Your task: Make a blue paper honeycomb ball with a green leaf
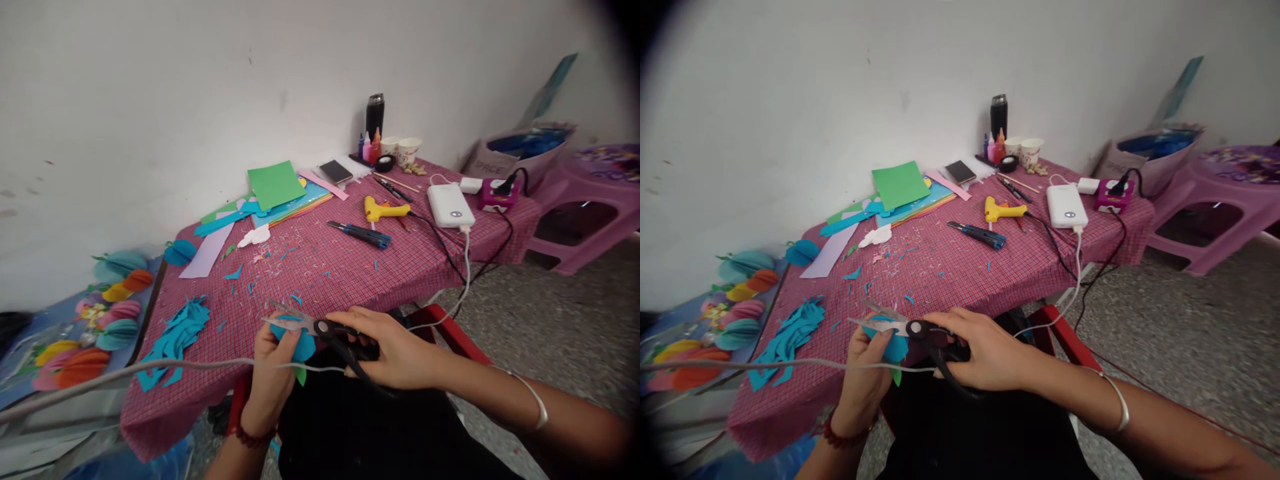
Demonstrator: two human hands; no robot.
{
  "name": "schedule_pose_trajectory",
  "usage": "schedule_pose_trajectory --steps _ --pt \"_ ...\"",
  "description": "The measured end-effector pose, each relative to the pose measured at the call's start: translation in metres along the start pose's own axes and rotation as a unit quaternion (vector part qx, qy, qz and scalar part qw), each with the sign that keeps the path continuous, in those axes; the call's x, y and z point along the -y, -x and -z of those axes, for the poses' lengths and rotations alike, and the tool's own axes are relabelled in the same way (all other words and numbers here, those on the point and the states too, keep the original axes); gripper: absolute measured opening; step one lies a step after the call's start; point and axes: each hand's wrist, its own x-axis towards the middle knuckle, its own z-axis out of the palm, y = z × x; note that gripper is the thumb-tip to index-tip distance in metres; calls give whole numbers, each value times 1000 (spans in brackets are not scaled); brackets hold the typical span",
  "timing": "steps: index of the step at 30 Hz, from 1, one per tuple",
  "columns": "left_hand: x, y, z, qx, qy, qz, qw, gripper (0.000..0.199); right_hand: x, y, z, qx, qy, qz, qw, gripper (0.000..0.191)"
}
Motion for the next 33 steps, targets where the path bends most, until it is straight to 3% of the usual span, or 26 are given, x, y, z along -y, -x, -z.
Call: schedule_pose_trajectory --steps 8,27,33 --pt "5 -1 8 34 -41 0 999 16 3 2 5 18 38 -30 999 72" --pt "-3 -4 3 88 -20 10 996 18 2 4 5 22 11 0 1000 57" --pt "-4 -7 12 115 -66 -17 991 12 5 2 10 34 28 -11 999 58"
